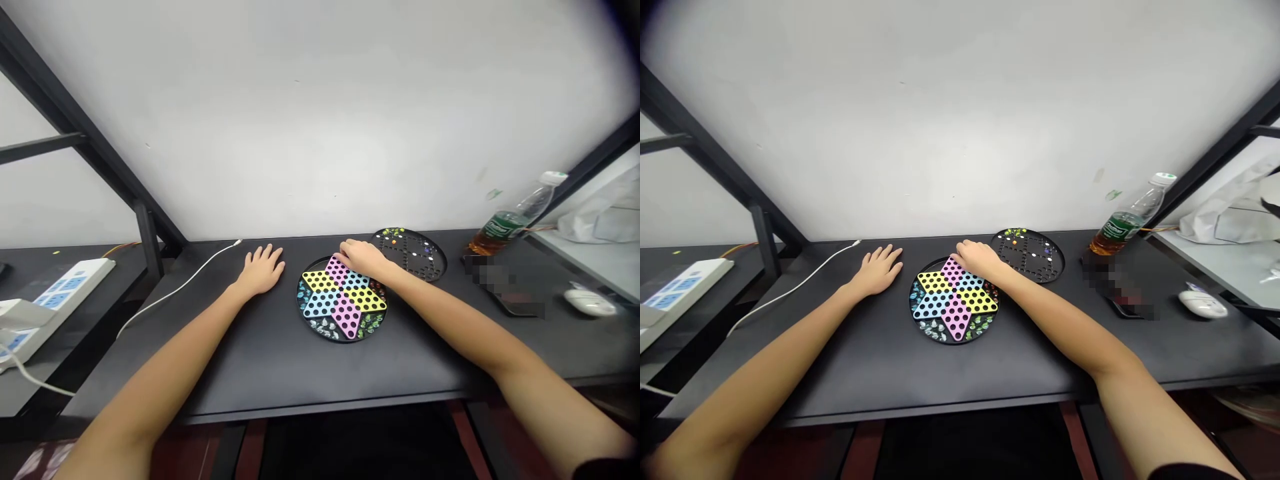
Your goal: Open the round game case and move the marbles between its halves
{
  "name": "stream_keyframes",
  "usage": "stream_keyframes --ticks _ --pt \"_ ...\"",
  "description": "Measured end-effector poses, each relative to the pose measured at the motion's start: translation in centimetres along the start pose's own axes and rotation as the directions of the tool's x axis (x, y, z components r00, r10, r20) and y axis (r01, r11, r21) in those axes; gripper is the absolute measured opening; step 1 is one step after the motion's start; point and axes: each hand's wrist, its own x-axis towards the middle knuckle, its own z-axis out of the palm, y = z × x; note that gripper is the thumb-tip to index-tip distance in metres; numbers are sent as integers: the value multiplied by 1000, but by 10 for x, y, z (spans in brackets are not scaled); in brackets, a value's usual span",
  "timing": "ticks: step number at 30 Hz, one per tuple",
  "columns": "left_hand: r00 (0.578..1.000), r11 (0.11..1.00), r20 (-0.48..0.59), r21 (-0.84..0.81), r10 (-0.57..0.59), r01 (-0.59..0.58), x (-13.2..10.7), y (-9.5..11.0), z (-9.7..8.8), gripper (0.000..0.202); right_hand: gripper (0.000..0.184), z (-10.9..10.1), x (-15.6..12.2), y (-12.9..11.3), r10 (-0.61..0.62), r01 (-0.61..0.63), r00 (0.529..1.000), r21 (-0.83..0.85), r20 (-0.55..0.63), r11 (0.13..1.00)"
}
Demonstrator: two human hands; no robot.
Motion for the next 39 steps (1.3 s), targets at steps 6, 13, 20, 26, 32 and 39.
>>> stream_keyframes --ticks 6,13,20,26,32,39 --pt "1000 1000 3 7 1 -1 -1 1 -2 61 42 4 6 -3 -45 45 997 -5 -55 999" --pt "1000 1000 -7 15 8 -8 0 -1 0 61 41 7 13 -6 -77 79 992 15 -95 997" --pt "1000 1000 1 15 2 -2 0 -1 0 61 40 11 19 -6 -93 101 987 55 -131 993" --pt "1000 1000 4 -1 10 -10 0 -2 0 61 40 13 19 -4 -96 110 984 85 -153 990" --pt "1000 1000 7 10 9 -9 0 -1 -1 61 39 13 19 -3 -87 105 983 103 -160 989" --pt "1000 1000 -2 16 11 -11 0 -2 1 61 35 15 19 -1 -70 91 984 121 -165 989"
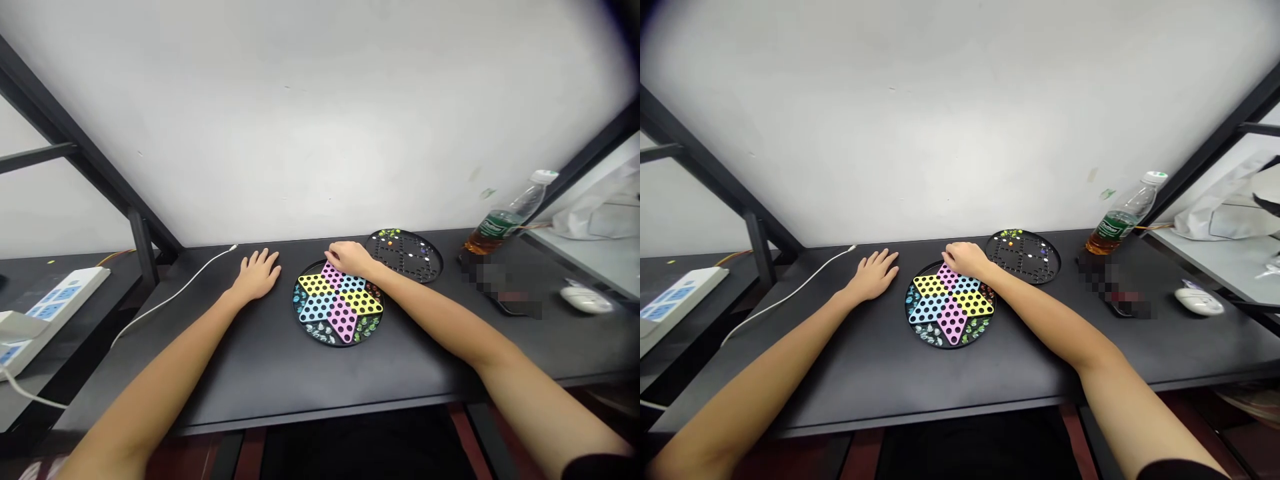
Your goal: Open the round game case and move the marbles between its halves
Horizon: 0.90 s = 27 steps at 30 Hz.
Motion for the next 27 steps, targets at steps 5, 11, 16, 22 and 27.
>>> stream_keyframes --ticks 5,11,16,22,27 --pt "1000 1000 6 5 -4 4 0 0 0 61 33 3 0 2 1 0 1000 26 -20 1000" --pt "1000 1000 8 2 -2 2 0 0 1 61 32 3 -1 2 17 -16 1000 39 -16 999" --pt "1000 1000 9 -1 -3 3 0 1 0 61 31 3 -1 3 41 -41 999 34 6 999" --pt "1000 1000 3 10 -4 4 1 1 0 60 30 4 -3 5 58 -59 998 47 15 997" --pt "1000 1000 -3 12 -2 2 1 0 1 61 31 1 -2 6 39 -39 999 61 2 997"
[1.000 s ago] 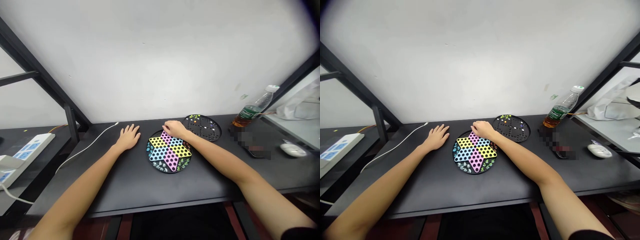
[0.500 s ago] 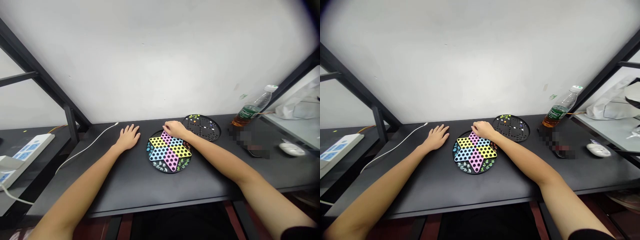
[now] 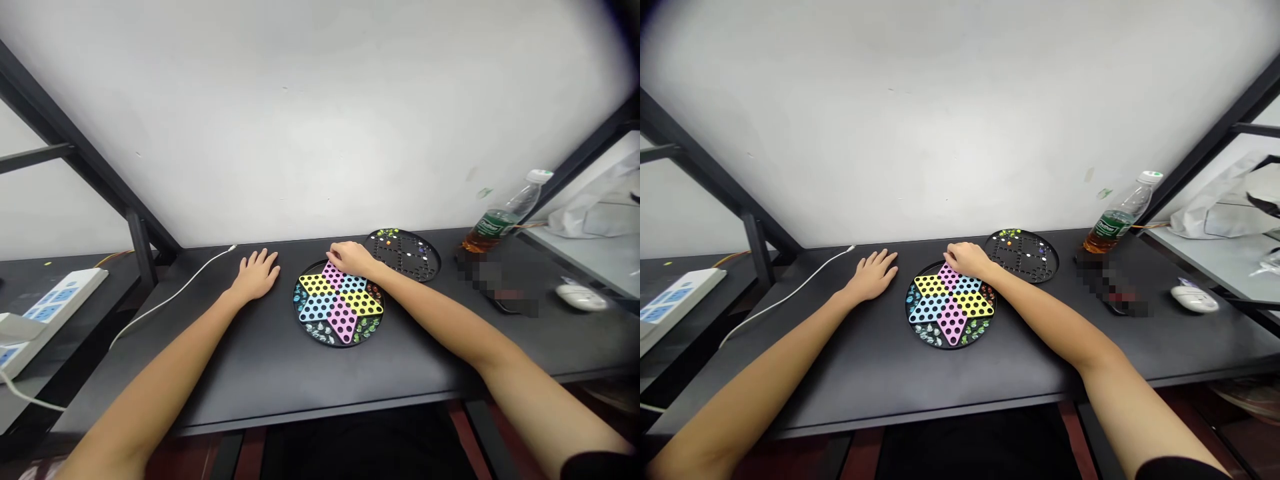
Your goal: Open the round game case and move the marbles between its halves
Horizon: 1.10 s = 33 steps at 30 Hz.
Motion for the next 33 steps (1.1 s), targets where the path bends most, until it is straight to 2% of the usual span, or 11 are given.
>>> stream_keyframes --ticks 3,5,9,13,19,22,24,26,29,31,33 --pt "1000 1000 -4 5 2 -2 0 0 0 60 34 -12 2 23 47 -47 999 1 -27 999" --pt "1000 1000 -4 8 2 -2 0 0 0 60 33 -23 1 53 177 -178 982 -5 -61 984" --pt "1000 1000 -2 -10 2 -2 0 0 0 61 26 -37 -14 128 501 -504 860 -2 -93 864" --pt "1000 1000 -1 -18 -3 3 1 -1 0 61 32 -32 -30 173 640 -638 767 61 -38 768" --pt "1000 1000 -7 0 -3 3 1 -1 0 61 31 -17 -26 176 677 -674 736 71 -23 735" --pt "1000 1000 -5 1 -1 1 0 -1 0 61 21 -16 -24 178 704 -684 710 213 -28 698" --pt "1000 1000 -6 -8 0 0 0 -1 0 61 15 -18 -23 182 753 -665 657 498 33 557" --pt "1000 1000 -7 -13 1 -1 1 -1 0 61 11 -23 -23 187 769 -576 623 748 142 329" --pt "1000 1000 -9 -12 4 -4 1 -2 1 61 14 -31 -26 196 732 -426 631 903 257 50" --pt "1000 1000 -11 -16 6 -6 1 -2 2 61 17 -33 -29 201 752 -421 613 905 243 51" --pt "1000 1000 -10 -19 7 -7 1 -3 3 61 15 -30 -31 204 804 -483 571 860 166 166"
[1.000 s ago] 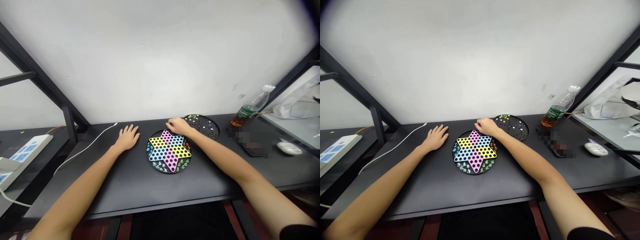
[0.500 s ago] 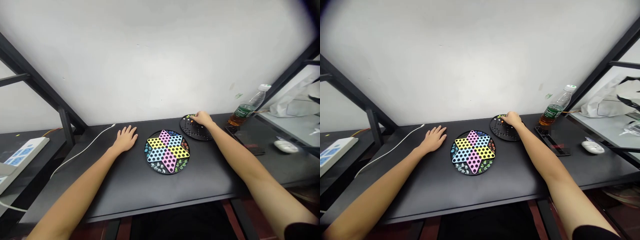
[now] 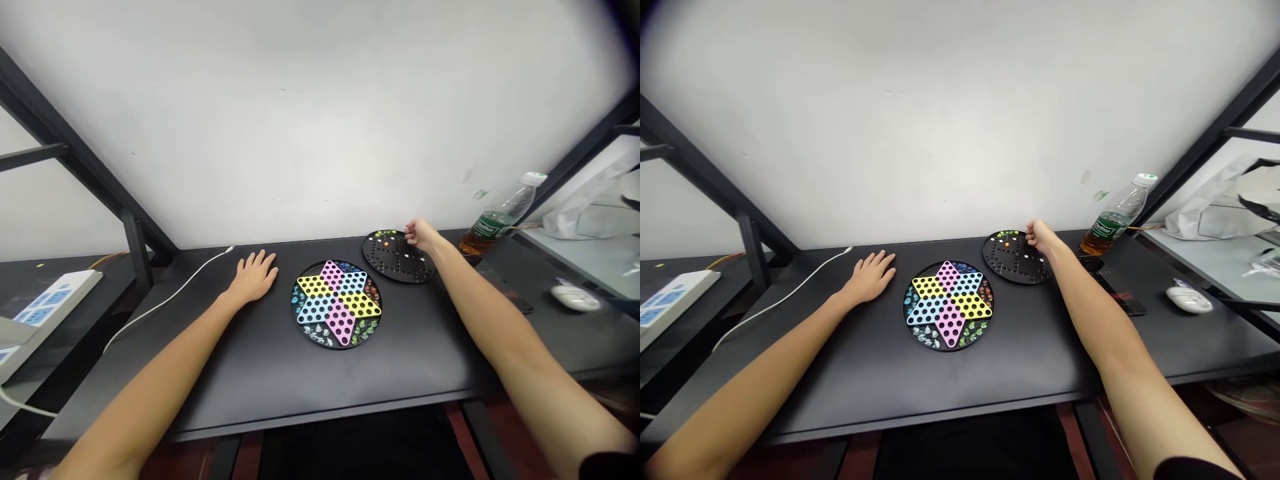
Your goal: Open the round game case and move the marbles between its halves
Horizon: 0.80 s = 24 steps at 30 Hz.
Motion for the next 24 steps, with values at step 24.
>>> stream_keyframes --ticks 24 --pt "1000 1000 11 9 -8 8 -1 2 -3 61 17 -3 -5 -11 72 -153 974 387 216 909"
